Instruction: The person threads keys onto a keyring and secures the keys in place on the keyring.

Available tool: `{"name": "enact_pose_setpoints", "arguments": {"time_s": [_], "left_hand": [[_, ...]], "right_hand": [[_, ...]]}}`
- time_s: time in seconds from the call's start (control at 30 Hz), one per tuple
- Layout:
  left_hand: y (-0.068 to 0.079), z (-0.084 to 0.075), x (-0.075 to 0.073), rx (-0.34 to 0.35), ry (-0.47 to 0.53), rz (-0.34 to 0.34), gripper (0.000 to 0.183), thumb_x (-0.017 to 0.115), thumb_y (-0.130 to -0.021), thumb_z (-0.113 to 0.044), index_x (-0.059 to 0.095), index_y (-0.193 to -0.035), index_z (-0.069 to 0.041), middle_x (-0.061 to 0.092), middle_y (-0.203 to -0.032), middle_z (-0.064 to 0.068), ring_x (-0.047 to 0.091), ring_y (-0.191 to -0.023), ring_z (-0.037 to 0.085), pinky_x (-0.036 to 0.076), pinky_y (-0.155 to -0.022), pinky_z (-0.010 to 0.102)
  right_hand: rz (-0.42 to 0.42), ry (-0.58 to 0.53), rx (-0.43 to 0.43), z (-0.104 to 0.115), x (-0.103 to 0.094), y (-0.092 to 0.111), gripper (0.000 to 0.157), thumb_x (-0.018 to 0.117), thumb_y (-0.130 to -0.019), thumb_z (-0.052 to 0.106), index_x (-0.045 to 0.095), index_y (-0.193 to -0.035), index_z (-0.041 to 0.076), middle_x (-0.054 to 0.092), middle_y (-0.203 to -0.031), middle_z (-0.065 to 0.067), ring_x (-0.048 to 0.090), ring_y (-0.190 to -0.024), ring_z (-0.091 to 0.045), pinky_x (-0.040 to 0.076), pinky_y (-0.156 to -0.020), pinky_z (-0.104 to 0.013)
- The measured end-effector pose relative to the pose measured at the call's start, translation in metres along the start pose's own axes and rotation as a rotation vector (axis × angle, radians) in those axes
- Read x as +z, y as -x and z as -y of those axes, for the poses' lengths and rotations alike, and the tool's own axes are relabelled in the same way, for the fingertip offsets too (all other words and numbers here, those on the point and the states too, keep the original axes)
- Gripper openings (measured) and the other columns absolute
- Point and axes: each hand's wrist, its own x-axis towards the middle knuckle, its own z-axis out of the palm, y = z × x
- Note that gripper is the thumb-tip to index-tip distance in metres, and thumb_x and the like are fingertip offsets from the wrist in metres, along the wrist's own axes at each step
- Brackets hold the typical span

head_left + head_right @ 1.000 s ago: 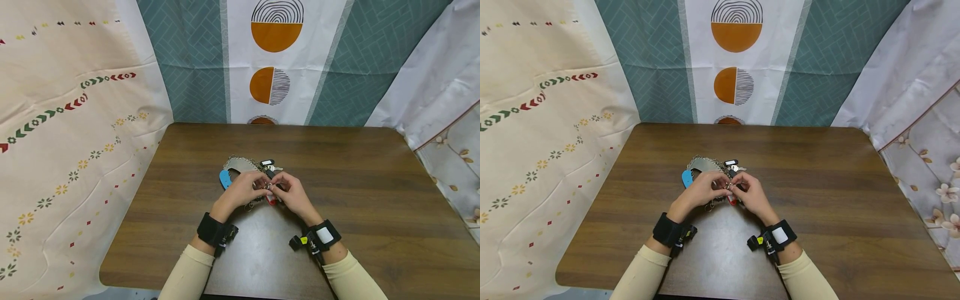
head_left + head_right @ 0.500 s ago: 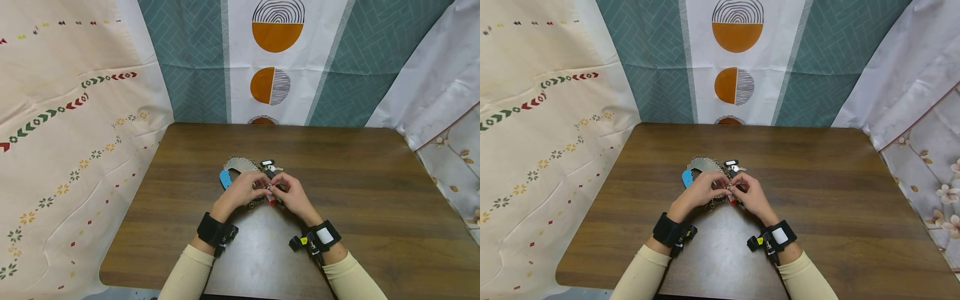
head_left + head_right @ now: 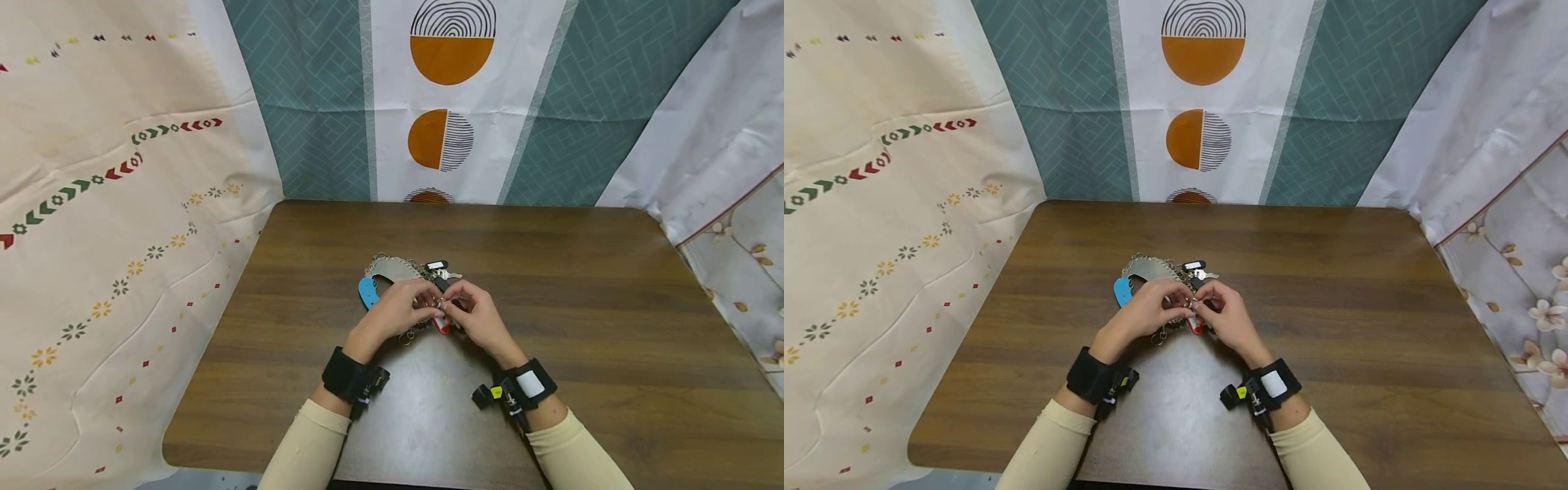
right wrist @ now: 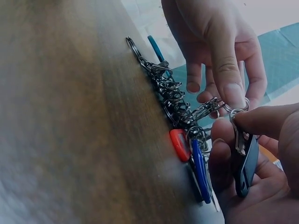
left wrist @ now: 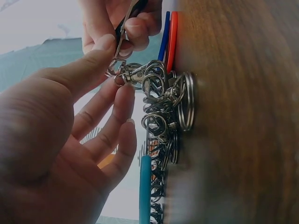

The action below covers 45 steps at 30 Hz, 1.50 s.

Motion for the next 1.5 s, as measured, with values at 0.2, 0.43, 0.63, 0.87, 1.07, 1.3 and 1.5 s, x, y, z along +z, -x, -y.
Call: {"name": "enact_pose_setpoints", "arguments": {"time_s": [0.2,0.43,0.63,0.87,1.07,1.3,1.5], "left_hand": [[0.0007,0.0005,0.0003,0.014,-0.024,-0.012,0.023,0.077,-0.092,-0.031,0.072,-0.113,-0.021,0.069,-0.091,-0.007,0.061,-0.081,0.004,0.055,-0.072,0.027],[0.0007,0.0014,-0.0004,0.02,-0.039,-0.005,0.022,0.075,-0.094,-0.034,0.071,-0.112,-0.021,0.069,-0.093,-0.008,0.061,-0.082,0.003,0.055,-0.072,0.026],[0.0007,0.0016,-0.0004,-0.005,-0.009,0.01,0.027,0.076,-0.092,-0.035,0.071,-0.114,-0.02,0.068,-0.093,-0.007,0.061,-0.082,0.004,0.055,-0.073,0.026],[0.002,0.0017,0.0013,-0.008,-0.004,0.015,0.026,0.077,-0.092,-0.033,0.071,-0.114,-0.021,0.067,-0.091,-0.008,0.06,-0.081,0.004,0.055,-0.072,0.026],[0.0033,0.0016,0.0028,-0.003,-0.005,0.007,0.023,0.076,-0.093,-0.033,0.072,-0.112,-0.022,0.067,-0.09,-0.008,0.06,-0.08,0.004,0.054,-0.071,0.026],[0.0022,0.0031,0.0015,0.024,-0.013,0.001,0.022,0.075,-0.094,-0.034,0.071,-0.112,-0.022,0.067,-0.091,-0.007,0.06,-0.081,0.005,0.054,-0.071,0.026],[0.0018,0.0026,0.0001,0.014,-0.019,0.001,0.022,0.073,-0.095,-0.036,0.071,-0.111,-0.021,0.068,-0.092,-0.008,0.06,-0.082,0.004,0.055,-0.073,0.027]], "right_hand": [[0.004,0.0,-0.008,-0.0006,-0.0001,-0.0005,0.009,0.064,-0.096,-0.005,0.061,-0.104,-0.008,0.063,-0.087,-0.032,0.059,-0.068,-0.055,0.045,-0.045,-0.028],[0.006,0.004,-0.012,-0.0012,0.0009,-0.0009,0.009,0.064,-0.096,-0.007,0.061,-0.104,-0.009,0.062,-0.088,-0.034,0.058,-0.068,-0.055,0.043,-0.046,-0.024],[0.008,0.017,-0.021,0.001,0.0006,-0.0003,0.01,0.064,-0.095,-0.007,0.06,-0.105,-0.009,0.062,-0.088,-0.03,0.059,-0.067,-0.053,0.045,-0.046,-0.026],[0.01,0.021,-0.013,0.0009,0.0013,0.0024,0.011,0.065,-0.096,-0.005,0.06,-0.105,-0.01,0.063,-0.087,-0.036,0.058,-0.069,-0.055,0.043,-0.048,-0.024],[0.002,0.019,-0.013,-0.0015,0.0024,0.0035,0.009,0.065,-0.096,-0.005,0.06,-0.103,-0.01,0.063,-0.086,-0.038,0.057,-0.07,-0.056,0.042,-0.048,-0.022],[0.004,0.022,-0.024,0.0008,0.0024,0.002,0.009,0.064,-0.095,-0.007,0.06,-0.103,-0.009,0.062,-0.087,-0.038,0.058,-0.067,-0.053,0.043,-0.046,-0.025],[0.007,0.028,-0.019,-0.0019,0.0022,0.0,0.009,0.063,-0.095,-0.009,0.06,-0.104,-0.01,0.062,-0.087,-0.038,0.056,-0.067,-0.055,0.042,-0.047,-0.023]]}}
